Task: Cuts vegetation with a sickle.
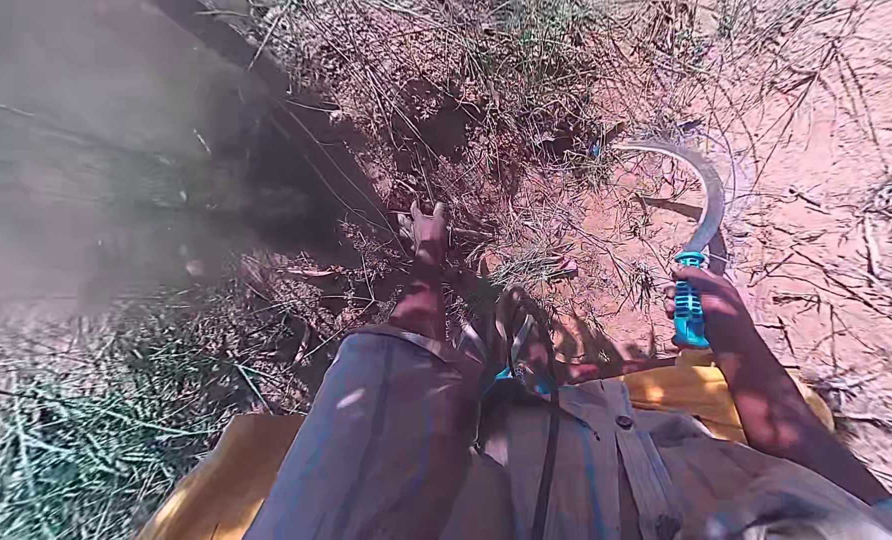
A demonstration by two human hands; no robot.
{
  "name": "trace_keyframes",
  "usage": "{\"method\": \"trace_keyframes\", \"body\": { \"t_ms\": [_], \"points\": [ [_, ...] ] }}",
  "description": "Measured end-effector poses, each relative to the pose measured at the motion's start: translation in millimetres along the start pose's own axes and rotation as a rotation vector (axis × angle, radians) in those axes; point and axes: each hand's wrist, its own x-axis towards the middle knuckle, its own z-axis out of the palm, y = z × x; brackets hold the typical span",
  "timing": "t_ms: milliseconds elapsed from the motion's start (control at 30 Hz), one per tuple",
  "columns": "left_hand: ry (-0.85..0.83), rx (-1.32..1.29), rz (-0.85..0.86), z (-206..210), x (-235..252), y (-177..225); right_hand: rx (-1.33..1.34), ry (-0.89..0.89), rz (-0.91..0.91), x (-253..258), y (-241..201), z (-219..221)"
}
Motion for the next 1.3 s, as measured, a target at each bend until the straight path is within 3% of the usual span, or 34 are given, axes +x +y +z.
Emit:
{"method": "trace_keyframes", "body": {
  "t_ms": [133, 300, 467, 667, 733, 800, 867, 933, 1100, 1200, 1300],
  "points": [
    [-0.074, 0.048, -0.068, 46.0, -12.6, 21.7, 0.040, 0.059, 0.126, -0.3, -2.9, 21.1],
    [-0.117, 0.069, -0.073, 72.2, -37.9, 25.8, -0.004, 0.115, 0.121, 2.0, -3.6, 27.4],
    [-0.396, 0.369, 0.083, 95.9, -88.7, 10.8, -0.063, 0.115, 0.106, 3.8, -1.4, 27.8],
    [-0.802, 0.456, 0.355, 97.5, -121.0, 46.1, -0.079, 0.091, 0.115, -7.2, -4.6, 26.1],
    [-0.761, 0.473, 0.355, 82.0, -115.1, 61.4, -0.040, 0.082, 0.097, -8.4, -4.2, 25.8],
    [-0.604, 0.447, 0.327, 68.8, -97.1, 71.1, -0.019, 0.086, 0.085, -8.7, -4.3, 25.9],
    [-0.440, 0.333, 0.296, 65.2, -69.9, 70.2, -0.015, 0.098, 0.083, -7.8, -4.1, 25.5],
    [-0.378, 0.218, 0.279, 74.2, -41.2, 65.0, -0.013, 0.109, 0.080, -5.8, -2.7, 24.4],
    [-0.492, 0.232, 0.176, 125.9, -45.9, 82.2, 0.020, 0.128, 0.103, 2.3, -0.2, 25.3],
    [-0.539, 0.327, 0.281, 161.3, -82.4, 81.3, 0.007, 0.135, 0.142, 6.7, -1.7, 26.3],
    [-0.587, 0.486, 0.388, 164.6, -108.6, 70.5, 0.004, 0.116, 0.146, 10.5, 3.4, 21.3]
  ]
}}
